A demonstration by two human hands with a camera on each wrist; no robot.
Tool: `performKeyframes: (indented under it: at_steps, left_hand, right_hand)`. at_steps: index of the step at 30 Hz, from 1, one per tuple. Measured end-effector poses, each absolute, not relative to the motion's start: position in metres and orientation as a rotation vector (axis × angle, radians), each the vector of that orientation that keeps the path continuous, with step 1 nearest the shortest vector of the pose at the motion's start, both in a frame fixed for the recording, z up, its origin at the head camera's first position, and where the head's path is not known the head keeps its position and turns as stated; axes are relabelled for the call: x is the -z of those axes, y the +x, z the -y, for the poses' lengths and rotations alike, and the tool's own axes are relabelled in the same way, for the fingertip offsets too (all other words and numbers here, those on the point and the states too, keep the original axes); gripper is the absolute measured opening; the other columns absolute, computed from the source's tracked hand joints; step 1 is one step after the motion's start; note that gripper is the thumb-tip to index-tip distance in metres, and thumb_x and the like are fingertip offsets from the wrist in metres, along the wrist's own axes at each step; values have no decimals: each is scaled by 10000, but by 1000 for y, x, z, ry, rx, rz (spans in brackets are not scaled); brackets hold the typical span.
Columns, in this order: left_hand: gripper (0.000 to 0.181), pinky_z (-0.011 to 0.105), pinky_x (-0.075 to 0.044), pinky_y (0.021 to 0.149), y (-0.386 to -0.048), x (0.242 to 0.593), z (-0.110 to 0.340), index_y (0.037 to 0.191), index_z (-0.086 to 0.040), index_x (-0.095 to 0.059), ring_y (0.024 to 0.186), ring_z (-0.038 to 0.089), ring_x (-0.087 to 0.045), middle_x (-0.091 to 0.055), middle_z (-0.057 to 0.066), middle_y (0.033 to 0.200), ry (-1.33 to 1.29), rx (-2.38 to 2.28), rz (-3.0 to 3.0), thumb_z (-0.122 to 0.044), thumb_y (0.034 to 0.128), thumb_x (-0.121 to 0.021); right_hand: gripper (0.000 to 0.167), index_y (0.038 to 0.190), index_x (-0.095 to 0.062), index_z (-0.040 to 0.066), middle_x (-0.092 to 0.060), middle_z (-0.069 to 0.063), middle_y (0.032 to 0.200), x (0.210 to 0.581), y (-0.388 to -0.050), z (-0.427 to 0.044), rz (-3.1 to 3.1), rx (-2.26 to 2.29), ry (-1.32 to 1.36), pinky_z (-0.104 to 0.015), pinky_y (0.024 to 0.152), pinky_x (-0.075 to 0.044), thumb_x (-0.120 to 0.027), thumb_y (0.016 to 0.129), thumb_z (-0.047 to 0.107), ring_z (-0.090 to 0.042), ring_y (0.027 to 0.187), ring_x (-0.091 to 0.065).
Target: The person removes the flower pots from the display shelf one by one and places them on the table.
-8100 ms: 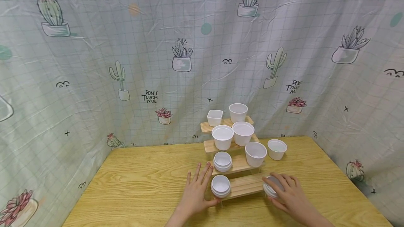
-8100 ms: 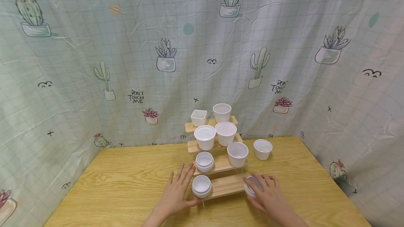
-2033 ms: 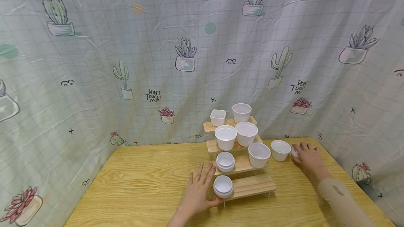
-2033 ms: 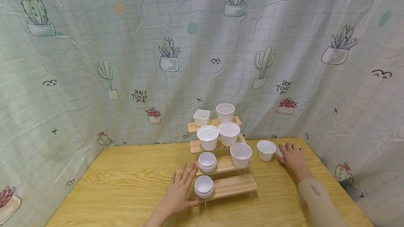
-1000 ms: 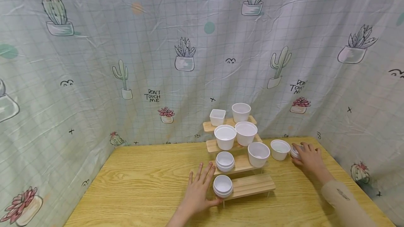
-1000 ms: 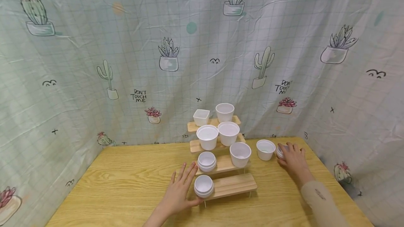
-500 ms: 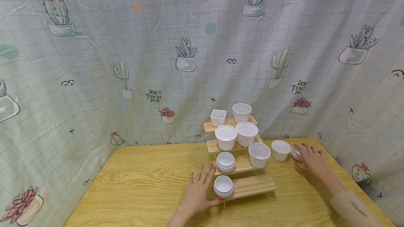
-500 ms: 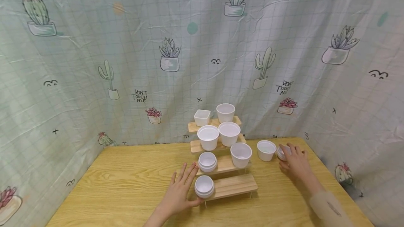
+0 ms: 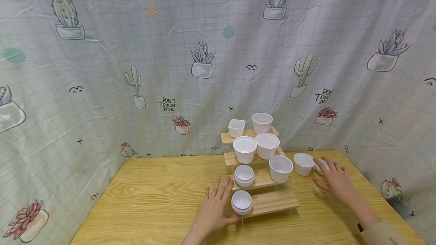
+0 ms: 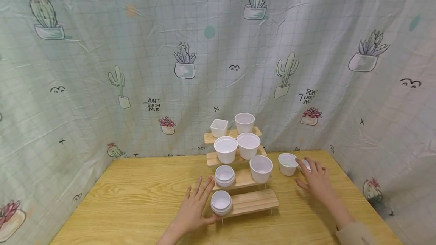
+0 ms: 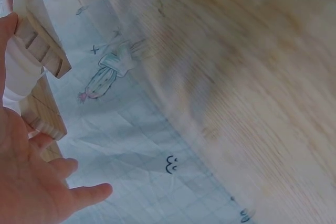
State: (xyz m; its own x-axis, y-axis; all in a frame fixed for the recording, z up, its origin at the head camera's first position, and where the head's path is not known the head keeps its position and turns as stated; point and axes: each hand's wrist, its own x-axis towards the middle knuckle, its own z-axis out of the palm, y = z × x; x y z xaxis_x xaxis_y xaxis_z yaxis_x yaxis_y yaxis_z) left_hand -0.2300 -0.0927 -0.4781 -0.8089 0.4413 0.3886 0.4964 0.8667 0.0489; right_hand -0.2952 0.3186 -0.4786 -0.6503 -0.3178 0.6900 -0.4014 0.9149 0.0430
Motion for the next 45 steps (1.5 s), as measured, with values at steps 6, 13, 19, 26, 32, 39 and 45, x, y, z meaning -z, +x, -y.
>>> performKeyframes:
  at_steps: [6, 13, 19, 26, 32, 39, 45]
  left_hand:
    - [1040, 616, -268, 996, -230, 477, 93, 1439, -201, -159, 1367, 310, -181, -156, -28, 1507, -697, 228, 2683, -691, 633, -597]
    - [1041, 616, -263, 999, -230, 476, 94, 1439, -203, -157, 1369, 311, -173, -148, -32, 1508, -702, 236, 2700, -692, 633, -597]
    - [1041, 614, -266, 999, -230, 475, 94, 1440, -199, -155, 1369, 309, -173, -156, -26, 1507, -705, 220, 2693, -698, 635, -589]
    - [1056, 613, -272, 997, -229, 474, 94, 1440, -205, -150, 1366, 314, -184, -154, -31, 1507, -710, 220, 2701, -696, 622, -603]
    - [1058, 616, -266, 999, -228, 474, 94, 1440, -204, -151, 1367, 315, -178, -154, -31, 1507, -709, 229, 2712, -697, 621, -603]
    - [1061, 614, -270, 997, -228, 474, 94, 1439, -202, -155, 1365, 314, -186, -163, -28, 1505, -709, 214, 2698, -698, 616, -606]
    - [1068, 620, -272, 992, -228, 474, 94, 1441, -205, -149, 1363, 320, -188, -172, -23, 1503, -717, 234, 2690, -697, 613, -611]
  right_hand:
    - [584, 1212, -507, 105, -463, -197, 1199, 472, -284, -301, 2298, -209, 539, -551, 682, -355, -556, 802, 518, -390, 963, -448]
    - [608, 1212, -508, 93, -470, -204, 1202, 465, -267, -284, 2256, -265, 584, -480, 680, -325, -429, 850, 574, -357, 935, -445]
    - [565, 1233, -502, 96, -463, -201, 1219, 460, -255, -274, 2273, -317, 604, -447, 722, -290, -629, 780, 409, -346, 973, -432]
    - [545, 1238, -501, 106, -448, -187, 1239, 454, -241, -263, 2265, -334, 628, -509, 736, -327, -519, 842, 479, -356, 1009, -431]
    - [585, 1205, -530, 93, -463, -188, 1217, 450, -232, -250, 2214, -357, 683, -526, 736, -343, -362, 885, 554, -358, 1025, -433]
    - [585, 1180, -551, 74, -478, -186, 1202, 446, -224, -237, 2195, -390, 729, -476, 778, -317, -361, 889, 545, -338, 1017, -430]
    - [578, 1182, -553, 69, -488, -198, 1194, 442, -218, -230, 2185, -407, 774, -406, 774, -289, -362, 896, 533, -314, 996, -432]
